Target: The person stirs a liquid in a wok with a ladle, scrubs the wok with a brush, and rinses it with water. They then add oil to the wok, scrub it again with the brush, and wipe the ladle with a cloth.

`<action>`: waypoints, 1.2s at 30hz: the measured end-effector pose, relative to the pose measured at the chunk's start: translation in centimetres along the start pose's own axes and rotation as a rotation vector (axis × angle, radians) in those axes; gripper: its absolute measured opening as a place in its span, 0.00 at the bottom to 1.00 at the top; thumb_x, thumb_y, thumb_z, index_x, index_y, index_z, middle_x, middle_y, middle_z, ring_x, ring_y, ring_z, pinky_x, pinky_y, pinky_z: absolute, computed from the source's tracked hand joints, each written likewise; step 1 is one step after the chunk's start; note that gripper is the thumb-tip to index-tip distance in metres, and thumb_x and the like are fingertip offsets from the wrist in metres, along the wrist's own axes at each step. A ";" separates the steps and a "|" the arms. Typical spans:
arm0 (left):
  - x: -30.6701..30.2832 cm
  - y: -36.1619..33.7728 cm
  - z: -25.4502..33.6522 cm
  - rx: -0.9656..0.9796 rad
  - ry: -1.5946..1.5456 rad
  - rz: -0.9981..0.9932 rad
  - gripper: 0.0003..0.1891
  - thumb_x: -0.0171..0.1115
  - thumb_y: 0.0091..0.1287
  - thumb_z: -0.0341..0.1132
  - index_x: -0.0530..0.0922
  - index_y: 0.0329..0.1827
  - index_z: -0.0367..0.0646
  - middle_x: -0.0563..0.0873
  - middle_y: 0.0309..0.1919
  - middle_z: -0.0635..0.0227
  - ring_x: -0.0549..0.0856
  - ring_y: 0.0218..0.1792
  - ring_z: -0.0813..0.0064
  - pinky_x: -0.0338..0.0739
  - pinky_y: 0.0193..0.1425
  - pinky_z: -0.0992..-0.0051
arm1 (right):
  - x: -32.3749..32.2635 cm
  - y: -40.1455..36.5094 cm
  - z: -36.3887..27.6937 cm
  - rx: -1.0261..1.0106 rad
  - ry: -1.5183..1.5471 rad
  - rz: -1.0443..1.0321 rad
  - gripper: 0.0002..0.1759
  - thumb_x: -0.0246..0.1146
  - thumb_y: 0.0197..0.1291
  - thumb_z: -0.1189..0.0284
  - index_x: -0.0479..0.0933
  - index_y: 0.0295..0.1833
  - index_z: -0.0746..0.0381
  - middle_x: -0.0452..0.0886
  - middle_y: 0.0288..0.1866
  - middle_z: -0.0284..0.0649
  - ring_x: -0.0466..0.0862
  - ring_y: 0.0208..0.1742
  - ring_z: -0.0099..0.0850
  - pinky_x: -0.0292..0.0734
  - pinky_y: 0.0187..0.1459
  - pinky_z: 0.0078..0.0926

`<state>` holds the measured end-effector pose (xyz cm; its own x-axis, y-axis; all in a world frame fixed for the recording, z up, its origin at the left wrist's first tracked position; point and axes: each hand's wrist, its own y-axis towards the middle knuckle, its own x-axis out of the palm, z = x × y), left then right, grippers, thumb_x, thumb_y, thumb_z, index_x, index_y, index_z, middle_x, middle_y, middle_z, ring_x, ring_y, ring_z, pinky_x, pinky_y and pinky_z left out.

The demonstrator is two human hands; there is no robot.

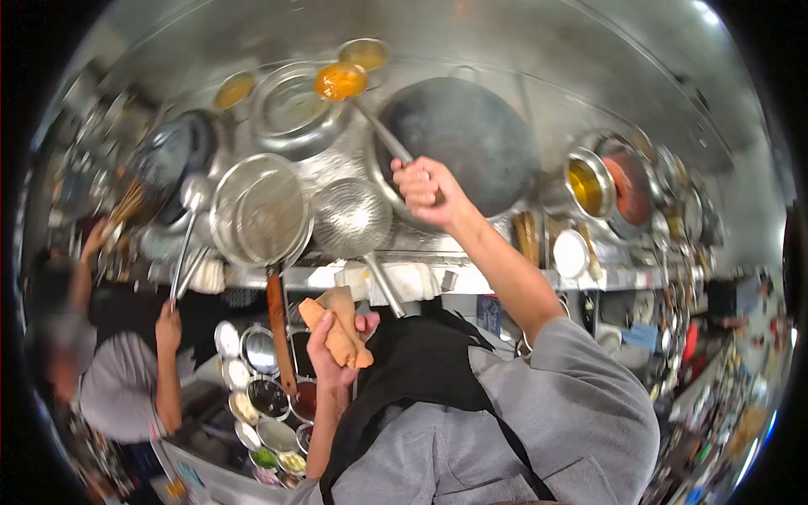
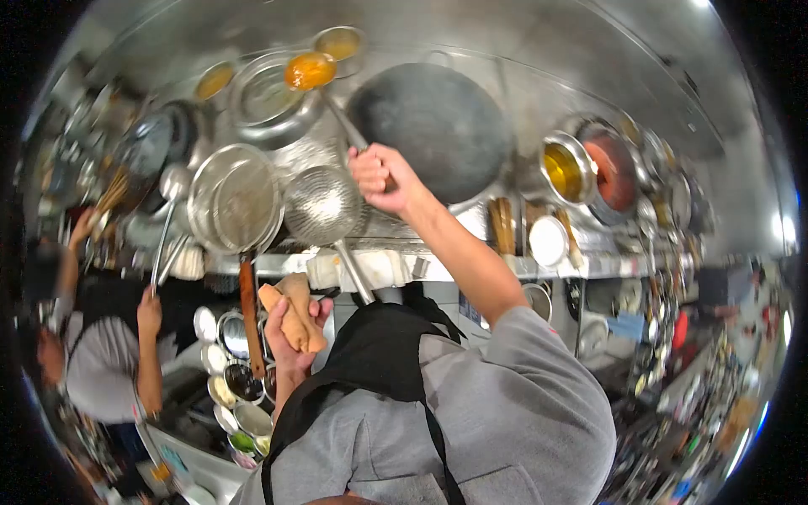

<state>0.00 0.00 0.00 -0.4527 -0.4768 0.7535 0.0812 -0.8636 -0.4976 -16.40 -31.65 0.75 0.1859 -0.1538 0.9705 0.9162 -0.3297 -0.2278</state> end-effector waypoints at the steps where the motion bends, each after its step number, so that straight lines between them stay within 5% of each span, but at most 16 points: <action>1: 0.1 0.8 -0.6 -0.026 -0.102 -0.165 0.29 0.57 0.68 0.49 0.70 0.65 0.37 0.78 0.61 0.44 0.71 0.70 0.48 0.59 0.78 0.44 | 0.8 -3.5 1.4 -0.037 -0.051 0.035 0.07 0.52 0.63 0.77 0.72 0.46 0.59 0.65 0.20 0.24 0.62 0.13 0.15 0.60 0.12 0.17; 2: 3.4 0.3 -0.1 -0.059 -0.180 -0.088 0.31 0.57 0.68 0.48 0.66 0.70 0.39 0.72 0.67 0.42 0.69 0.72 0.45 0.58 0.79 0.45 | 1.6 -6.7 2.5 -0.069 -0.124 0.082 0.07 0.51 0.63 0.78 0.72 0.45 0.59 0.64 0.20 0.24 0.62 0.13 0.15 0.58 0.11 0.17; 3: 4.4 2.2 4.6 -0.031 -0.093 -0.171 0.34 0.57 0.69 0.46 0.61 0.75 0.43 0.65 0.73 0.40 0.66 0.74 0.43 0.65 0.76 0.47 | 1.7 -5.1 3.1 -0.096 -0.102 0.017 0.07 0.51 0.63 0.78 0.72 0.46 0.59 0.64 0.21 0.24 0.62 0.14 0.15 0.57 0.11 0.18; 5: 5.3 4.9 3.3 -0.143 -0.188 -0.304 0.36 0.58 0.69 0.45 0.56 0.78 0.47 0.58 0.77 0.40 0.65 0.75 0.43 0.75 0.70 0.50 | 2.7 -11.3 4.0 -0.165 -0.166 0.156 0.07 0.52 0.64 0.78 0.71 0.46 0.58 0.63 0.22 0.24 0.63 0.15 0.15 0.56 0.12 0.17; 7: 3.9 6.4 2.8 -0.240 -0.228 -0.375 0.33 0.57 0.67 0.45 0.60 0.74 0.45 0.71 0.68 0.44 0.80 0.60 0.51 0.85 0.53 0.63 | 2.8 -15.5 5.2 -0.207 -0.241 0.347 0.07 0.53 0.65 0.78 0.69 0.47 0.58 0.64 0.23 0.25 0.63 0.15 0.15 0.55 0.12 0.17; 11: 5.1 6.1 2.5 -0.209 -0.070 -0.237 0.23 0.59 0.68 0.43 0.67 0.61 0.39 0.76 0.44 0.59 0.76 0.35 0.68 0.75 0.37 0.72 | 0.3 -19.7 5.5 -0.202 -0.903 0.827 0.11 0.57 0.67 0.73 0.65 0.50 0.62 0.69 0.23 0.29 0.68 0.15 0.16 0.62 0.12 0.19; 15: 3.9 6.6 3.5 -0.185 -0.082 -0.292 0.27 0.61 0.70 0.46 0.67 0.65 0.39 0.79 0.47 0.56 0.81 0.38 0.66 0.79 0.42 0.69 | -1.7 -18.9 5.0 -0.394 -1.828 1.162 0.16 0.62 0.57 0.76 0.73 0.52 0.66 0.80 0.27 0.39 0.78 0.19 0.28 0.72 0.22 0.30; 17: 3.7 6.1 3.9 -0.172 -0.078 -0.273 0.31 0.61 0.71 0.46 0.64 0.70 0.38 0.78 0.47 0.58 0.79 0.37 0.68 0.78 0.41 0.72 | -2.4 -16.6 4.6 -0.631 -1.837 1.099 0.17 0.64 0.57 0.74 0.73 0.53 0.65 0.78 0.25 0.37 0.77 0.18 0.27 0.70 0.19 0.28; 21: 2.6 4.7 4.6 -0.069 -0.056 -0.236 0.35 0.62 0.69 0.43 0.61 0.74 0.35 0.77 0.50 0.60 0.77 0.36 0.71 0.74 0.42 0.74 | 1.1 -6.9 5.0 -0.545 -1.297 0.875 0.10 0.62 0.67 0.71 0.72 0.52 0.59 0.70 0.20 0.30 0.69 0.12 0.21 0.63 0.13 0.25; 31: -0.4 -2.5 5.4 0.129 -0.096 -0.003 0.25 0.62 0.68 0.40 0.67 0.65 0.39 0.80 0.43 0.55 0.81 0.39 0.64 0.80 0.45 0.68 | -5.3 19.7 -1.9 -0.523 -1.572 0.705 0.08 0.62 0.65 0.72 0.73 0.35 0.63 0.71 0.20 0.32 0.67 0.12 0.23 0.59 0.12 0.28; 34: -0.6 -2.9 4.9 0.134 -0.099 0.020 0.23 0.62 0.68 0.38 0.69 0.64 0.39 0.82 0.44 0.56 0.82 0.39 0.64 0.80 0.47 0.68 | -5.2 23.8 -3.9 -0.284 -1.304 0.694 0.06 0.59 0.68 0.72 0.73 0.39 0.64 0.70 0.19 0.29 0.66 0.13 0.20 0.58 0.13 0.24; 36: 0.0 -2.4 5.2 0.145 -0.057 -0.022 0.24 0.62 0.69 0.38 0.69 0.64 0.39 0.82 0.45 0.57 0.83 0.40 0.66 0.80 0.47 0.68 | -5.4 23.9 -5.8 -0.079 -0.566 0.429 0.07 0.56 0.70 0.72 0.72 0.43 0.66 0.68 0.19 0.27 0.66 0.13 0.18 0.57 0.13 0.20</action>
<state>4.46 1.21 3.40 -0.4053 -0.4626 0.7885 0.2015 -0.8865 -0.4165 2.46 -44.09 -10.36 0.6995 0.2151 0.6815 0.6965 -0.4183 -0.5829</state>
